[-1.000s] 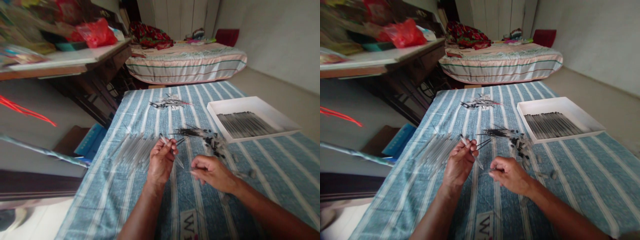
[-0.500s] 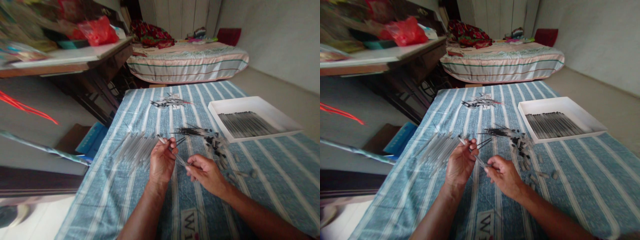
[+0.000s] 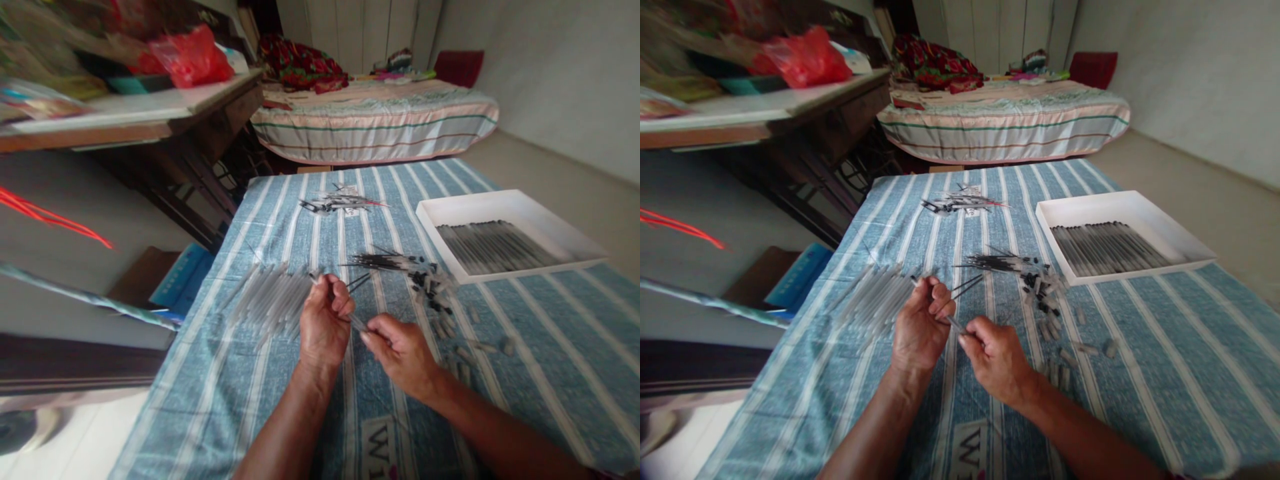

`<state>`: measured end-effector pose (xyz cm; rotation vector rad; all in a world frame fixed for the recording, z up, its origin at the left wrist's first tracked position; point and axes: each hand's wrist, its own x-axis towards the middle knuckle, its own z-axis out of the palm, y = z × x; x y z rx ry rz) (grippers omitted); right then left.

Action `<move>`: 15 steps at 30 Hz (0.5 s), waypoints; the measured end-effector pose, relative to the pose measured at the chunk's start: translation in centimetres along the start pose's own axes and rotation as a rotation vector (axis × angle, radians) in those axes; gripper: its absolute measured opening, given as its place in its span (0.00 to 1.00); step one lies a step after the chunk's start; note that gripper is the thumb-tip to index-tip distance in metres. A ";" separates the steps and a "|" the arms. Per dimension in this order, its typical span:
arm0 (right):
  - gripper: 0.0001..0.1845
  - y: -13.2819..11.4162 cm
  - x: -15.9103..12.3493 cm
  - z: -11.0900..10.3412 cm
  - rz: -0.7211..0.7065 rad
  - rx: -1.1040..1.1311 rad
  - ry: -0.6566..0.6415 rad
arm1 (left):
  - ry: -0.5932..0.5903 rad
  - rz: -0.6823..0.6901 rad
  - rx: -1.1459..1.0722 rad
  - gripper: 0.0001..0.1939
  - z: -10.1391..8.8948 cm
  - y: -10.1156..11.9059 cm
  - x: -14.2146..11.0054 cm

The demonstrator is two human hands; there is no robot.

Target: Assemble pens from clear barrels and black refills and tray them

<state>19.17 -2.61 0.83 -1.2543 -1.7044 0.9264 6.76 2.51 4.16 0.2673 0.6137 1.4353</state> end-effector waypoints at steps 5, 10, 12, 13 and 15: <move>0.09 -0.3 0.3 0.6 -0.020 -0.005 0.054 | 0.030 0.019 -0.010 0.10 0.1 -0.2 0.1; 0.10 -0.7 1.3 0.3 -0.016 -0.089 0.010 | 0.038 0.001 0.013 0.11 0.1 0.3 0.3; 0.11 -0.9 2.1 -0.4 -0.041 -0.178 -0.052 | 0.033 0.000 0.021 0.10 0.1 0.5 0.4; 0.11 -1.1 2.6 -0.7 -0.065 -0.232 -0.078 | 0.025 0.000 0.036 0.09 0.1 0.5 0.5; 0.10 -1.6 3.3 -1.3 -0.113 -0.339 -0.107 | 0.006 -0.041 0.094 0.07 0.1 0.4 0.6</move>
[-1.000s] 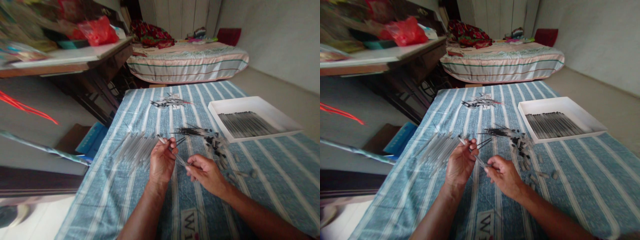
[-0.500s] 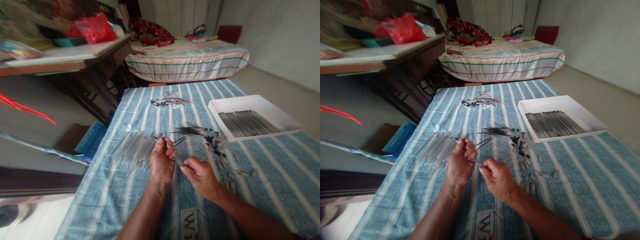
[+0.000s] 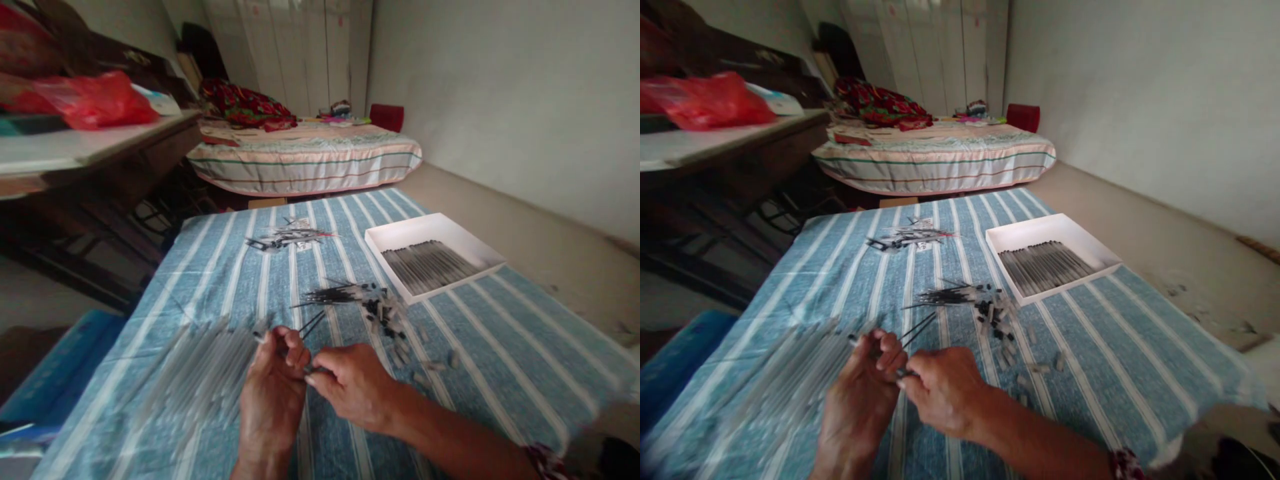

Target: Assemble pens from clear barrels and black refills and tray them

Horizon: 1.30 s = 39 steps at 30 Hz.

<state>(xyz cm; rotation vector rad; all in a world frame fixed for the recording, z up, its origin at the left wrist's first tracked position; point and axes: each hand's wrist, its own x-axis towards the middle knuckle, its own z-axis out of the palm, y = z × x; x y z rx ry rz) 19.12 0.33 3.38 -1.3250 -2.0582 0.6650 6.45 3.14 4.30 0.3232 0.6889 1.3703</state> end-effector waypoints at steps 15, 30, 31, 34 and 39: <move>0.12 12.7 1.8 -15.0 0.674 -0.497 0.206 | 0.053 -0.023 0.503 0.18 0.2 -1.2 -0.4; 0.11 16.1 2.4 -16.4 0.655 -0.523 0.014 | -0.006 -0.126 0.698 0.15 0.9 -1.7 -1.0; 0.12 16.1 2.4 -16.5 0.653 -0.523 0.007 | -0.009 -0.125 0.709 0.14 0.9 -1.7 -1.0; 0.12 16.2 2.3 -16.5 0.656 -0.522 -0.008 | -0.015 -0.123 0.737 0.13 0.8 -2.0 -0.9; 0.13 16.3 2.3 -16.6 0.684 -0.517 -0.018 | -0.015 -0.095 0.756 0.14 0.3 -2.3 -0.7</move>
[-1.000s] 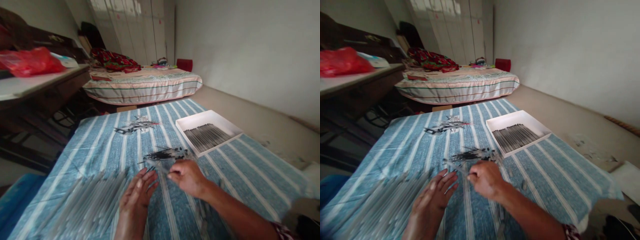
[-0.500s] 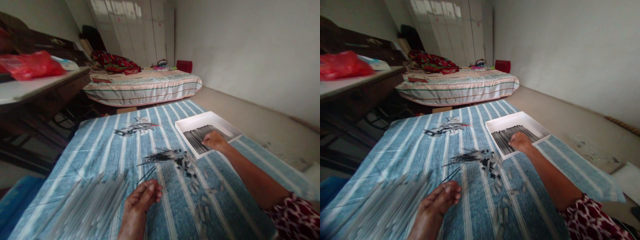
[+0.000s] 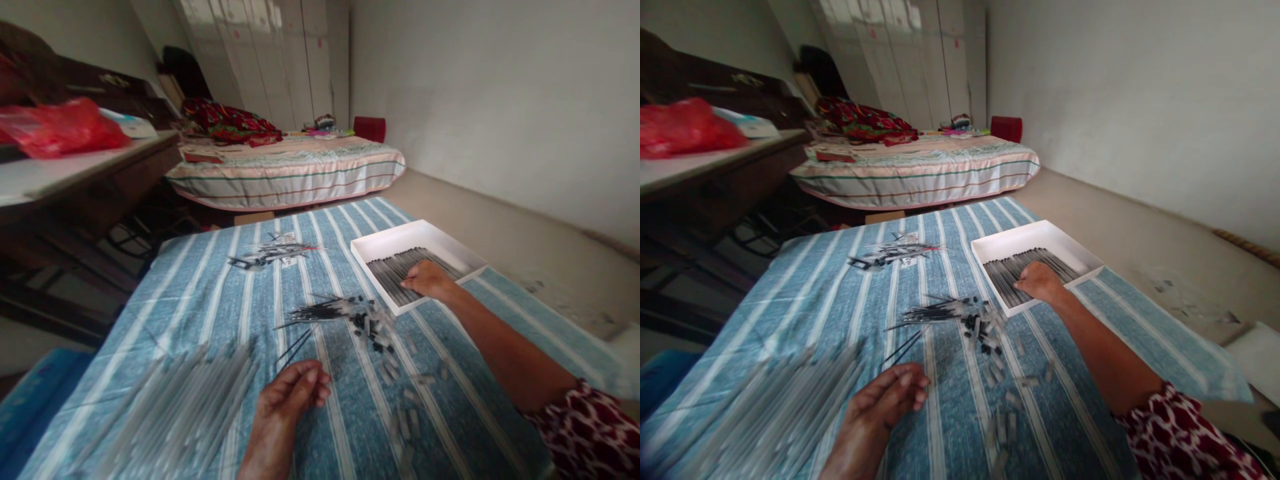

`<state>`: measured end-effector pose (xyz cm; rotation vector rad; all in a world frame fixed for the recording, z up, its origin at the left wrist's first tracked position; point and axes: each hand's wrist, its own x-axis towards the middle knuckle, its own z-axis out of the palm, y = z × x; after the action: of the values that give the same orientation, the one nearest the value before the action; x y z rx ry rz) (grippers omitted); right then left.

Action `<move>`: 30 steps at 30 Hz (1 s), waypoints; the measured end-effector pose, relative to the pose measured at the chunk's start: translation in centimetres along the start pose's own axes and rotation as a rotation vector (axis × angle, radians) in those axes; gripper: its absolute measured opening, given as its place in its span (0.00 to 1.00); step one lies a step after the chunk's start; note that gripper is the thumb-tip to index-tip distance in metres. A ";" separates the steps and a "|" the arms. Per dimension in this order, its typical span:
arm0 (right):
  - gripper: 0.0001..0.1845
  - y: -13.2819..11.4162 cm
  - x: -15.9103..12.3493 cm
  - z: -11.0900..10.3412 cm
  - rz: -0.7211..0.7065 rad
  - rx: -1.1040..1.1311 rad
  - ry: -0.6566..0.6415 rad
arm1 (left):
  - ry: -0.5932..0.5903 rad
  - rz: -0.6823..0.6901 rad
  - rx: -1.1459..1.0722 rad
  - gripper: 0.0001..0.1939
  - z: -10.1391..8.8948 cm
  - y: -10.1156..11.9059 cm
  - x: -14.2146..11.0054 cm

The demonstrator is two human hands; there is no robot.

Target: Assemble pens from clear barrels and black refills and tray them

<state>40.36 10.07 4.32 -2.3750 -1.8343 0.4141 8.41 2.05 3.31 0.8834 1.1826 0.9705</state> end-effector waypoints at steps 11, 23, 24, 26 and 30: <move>0.17 -0.3 0.0 0.0 0.034 -0.051 0.007 | -0.072 -0.054 0.044 0.15 -0.4 -0.3 0.4; 0.20 0.0 0.0 -0.3 0.018 -0.072 -0.104 | -0.084 -0.056 0.020 0.13 -0.7 -0.4 0.4; 0.20 0.2 0.0 -0.2 0.016 -0.069 -0.113 | -0.067 -0.034 0.025 0.12 -0.9 -0.3 0.5; 0.21 0.5 0.1 -0.2 0.008 -0.077 -0.116 | 0.019 0.026 0.059 0.12 -1.3 -0.4 0.9; 0.21 -0.1 -0.6 -0.4 0.005 -0.175 -0.008 | 0.266 0.210 0.279 0.07 -2.9 -0.7 1.9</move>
<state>40.28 9.52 4.81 -2.4927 -1.9425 0.2743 5.90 3.74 1.53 1.1429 1.4993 1.1349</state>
